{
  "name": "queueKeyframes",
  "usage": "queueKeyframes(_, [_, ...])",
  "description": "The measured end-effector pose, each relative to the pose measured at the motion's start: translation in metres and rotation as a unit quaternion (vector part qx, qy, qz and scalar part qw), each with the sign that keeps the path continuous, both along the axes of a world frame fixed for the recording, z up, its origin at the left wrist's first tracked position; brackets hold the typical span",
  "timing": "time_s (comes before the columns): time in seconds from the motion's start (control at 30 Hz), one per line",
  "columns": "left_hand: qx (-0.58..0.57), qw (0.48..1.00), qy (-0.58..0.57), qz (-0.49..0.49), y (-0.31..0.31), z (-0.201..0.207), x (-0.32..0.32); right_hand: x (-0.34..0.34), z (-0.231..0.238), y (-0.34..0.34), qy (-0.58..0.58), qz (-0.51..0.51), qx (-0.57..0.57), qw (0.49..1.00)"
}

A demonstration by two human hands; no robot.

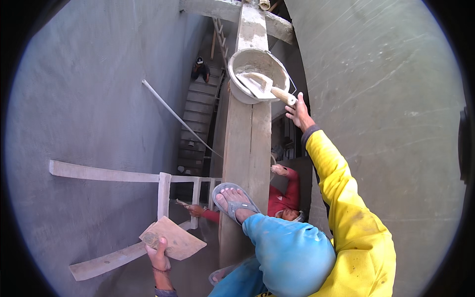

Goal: The person smooths a freshly plastered wall using a sponge and trowel. They repeatedly rub the surface in circular and linear motions, occasionally pausing to check the texture. The person works on a vertical wall section while standing on a scaffold.

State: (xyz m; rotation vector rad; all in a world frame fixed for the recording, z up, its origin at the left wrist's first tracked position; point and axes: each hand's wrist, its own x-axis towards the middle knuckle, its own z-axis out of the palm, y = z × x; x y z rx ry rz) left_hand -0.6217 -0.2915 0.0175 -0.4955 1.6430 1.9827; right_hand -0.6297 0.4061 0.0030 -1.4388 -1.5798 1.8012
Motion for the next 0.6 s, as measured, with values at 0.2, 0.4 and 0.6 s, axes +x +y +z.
queueKeyframes(0.2, [0.016,1.0,-0.008,0.013,0.004,-0.007,0.002,-0.069,0.031,0.017,0.02,-0.213,0.081,0.974])
queueKeyframes(0.4, [0.036,0.999,0.002,-0.006,0.004,-0.01,-0.006,-0.09,0.123,-0.021,0.282,-0.105,-0.116,0.946])
queueKeyframes(0.6, [0.007,1.0,-0.02,0.019,0.004,-0.021,0.002,-0.112,0.15,-0.032,0.223,-0.106,-0.049,0.968])
